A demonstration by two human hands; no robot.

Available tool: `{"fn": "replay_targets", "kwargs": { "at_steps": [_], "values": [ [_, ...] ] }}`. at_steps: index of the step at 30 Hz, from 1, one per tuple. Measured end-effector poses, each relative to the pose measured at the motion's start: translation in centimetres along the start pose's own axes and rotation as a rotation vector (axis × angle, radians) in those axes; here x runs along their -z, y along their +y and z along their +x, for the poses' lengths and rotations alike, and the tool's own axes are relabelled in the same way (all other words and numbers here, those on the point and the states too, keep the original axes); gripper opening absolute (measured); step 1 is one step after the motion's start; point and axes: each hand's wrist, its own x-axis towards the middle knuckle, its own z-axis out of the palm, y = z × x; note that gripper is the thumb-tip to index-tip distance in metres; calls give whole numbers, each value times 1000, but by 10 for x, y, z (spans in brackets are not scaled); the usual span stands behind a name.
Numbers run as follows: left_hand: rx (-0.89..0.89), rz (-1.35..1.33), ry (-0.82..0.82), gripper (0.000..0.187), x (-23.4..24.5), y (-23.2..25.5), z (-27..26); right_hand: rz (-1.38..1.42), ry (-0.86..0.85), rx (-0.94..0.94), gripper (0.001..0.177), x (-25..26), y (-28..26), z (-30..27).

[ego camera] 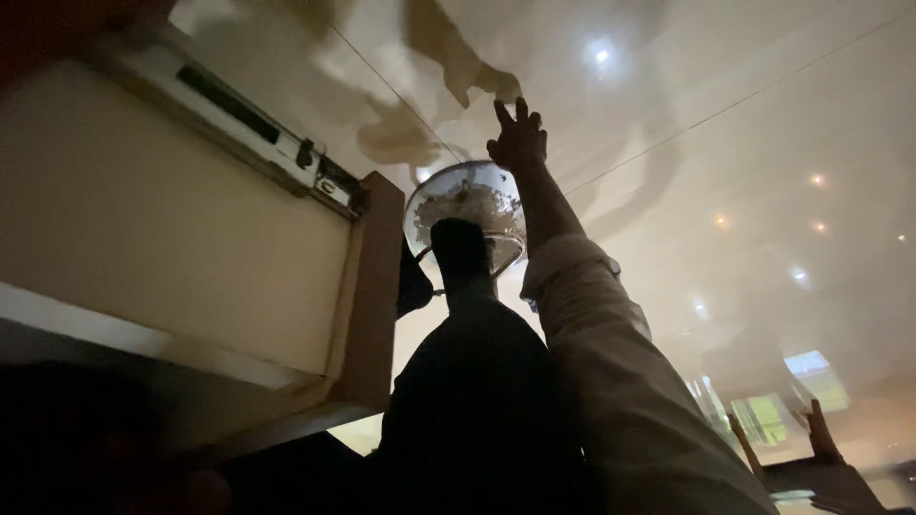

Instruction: Organizing medicine blister packs into a storage pouch and drawer.

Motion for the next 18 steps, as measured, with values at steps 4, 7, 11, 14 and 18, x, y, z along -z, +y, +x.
{"fn": "replay_targets", "kwargs": {
  "at_steps": [4,7,11,14,18],
  "values": [
    [-6,-13,-2,75,-16,11,4,42,204,119,94,16,-10,-21],
    [-2,-18,-7,75,-16,21,0,169,436,299,96,36,-25,-52],
    [-7,-38,20,75,-55,133,6,192,599,440,96,82,-40,-87],
    [-15,-61,34,75,-50,169,17,230,752,554,90,124,-41,-123],
    [-32,-105,82,75,-43,199,30,299,947,682,82,197,-43,-177]
  ]
}}
